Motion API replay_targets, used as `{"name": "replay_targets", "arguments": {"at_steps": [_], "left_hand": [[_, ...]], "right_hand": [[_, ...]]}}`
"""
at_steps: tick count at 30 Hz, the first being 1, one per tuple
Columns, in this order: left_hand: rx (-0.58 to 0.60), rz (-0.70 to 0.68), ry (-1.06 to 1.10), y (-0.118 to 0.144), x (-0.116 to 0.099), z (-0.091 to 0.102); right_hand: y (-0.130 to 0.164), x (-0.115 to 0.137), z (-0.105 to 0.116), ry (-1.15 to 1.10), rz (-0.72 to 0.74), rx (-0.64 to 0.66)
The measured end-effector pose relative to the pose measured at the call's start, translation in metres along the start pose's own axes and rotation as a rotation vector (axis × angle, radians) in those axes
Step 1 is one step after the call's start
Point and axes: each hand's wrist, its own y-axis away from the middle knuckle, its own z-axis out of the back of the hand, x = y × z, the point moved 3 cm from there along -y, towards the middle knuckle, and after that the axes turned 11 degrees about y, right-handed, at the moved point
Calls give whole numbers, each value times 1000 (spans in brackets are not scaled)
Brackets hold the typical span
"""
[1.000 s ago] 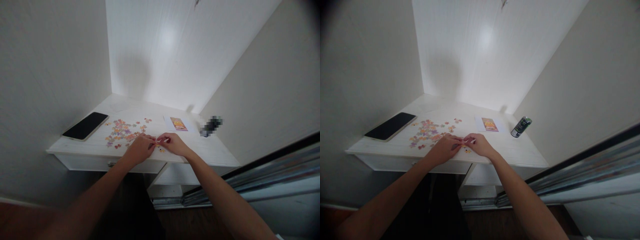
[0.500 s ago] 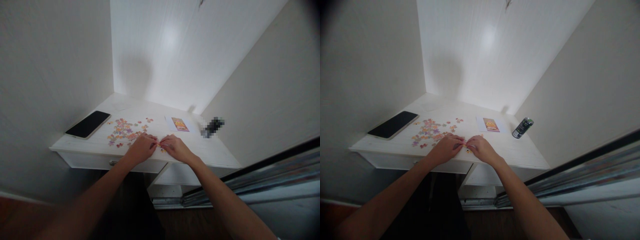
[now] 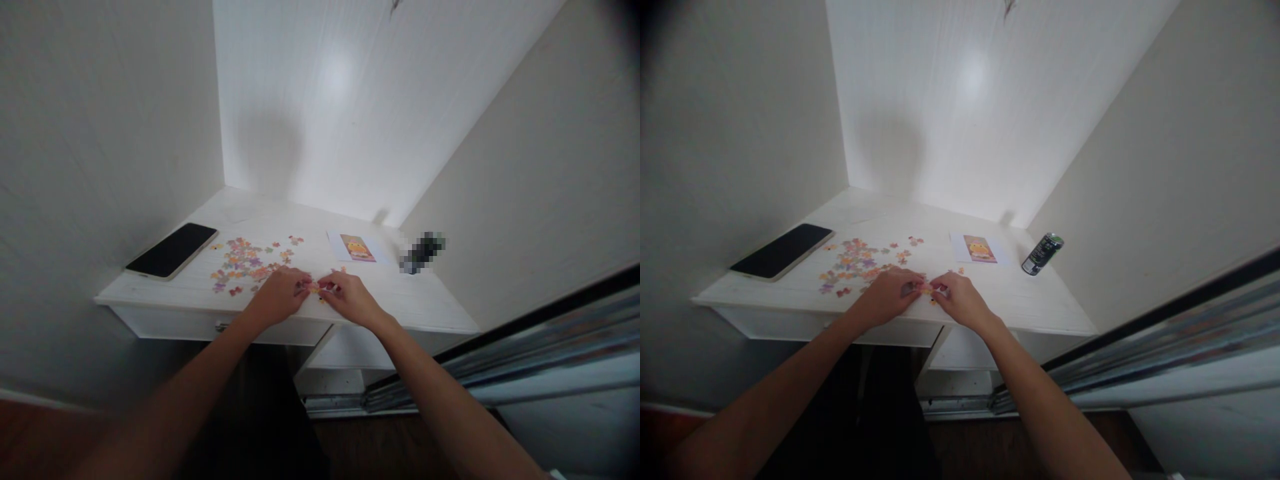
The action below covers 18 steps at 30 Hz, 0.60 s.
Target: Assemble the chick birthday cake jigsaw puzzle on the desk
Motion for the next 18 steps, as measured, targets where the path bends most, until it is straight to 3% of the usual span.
{"name": "replay_targets", "arguments": {"at_steps": [4, 9, 18], "left_hand": [[-11, 45, 11, 0, 2, 3], [-9, 6, 22, 0, 2, 1], [100, -81, -65, 1, -8, -1]], "right_hand": [[1, -1, -4, 11, -26, -20], [3, -2, -5, 52, -37, -31], [7, -5, -5, 174, 19, -52]]}}
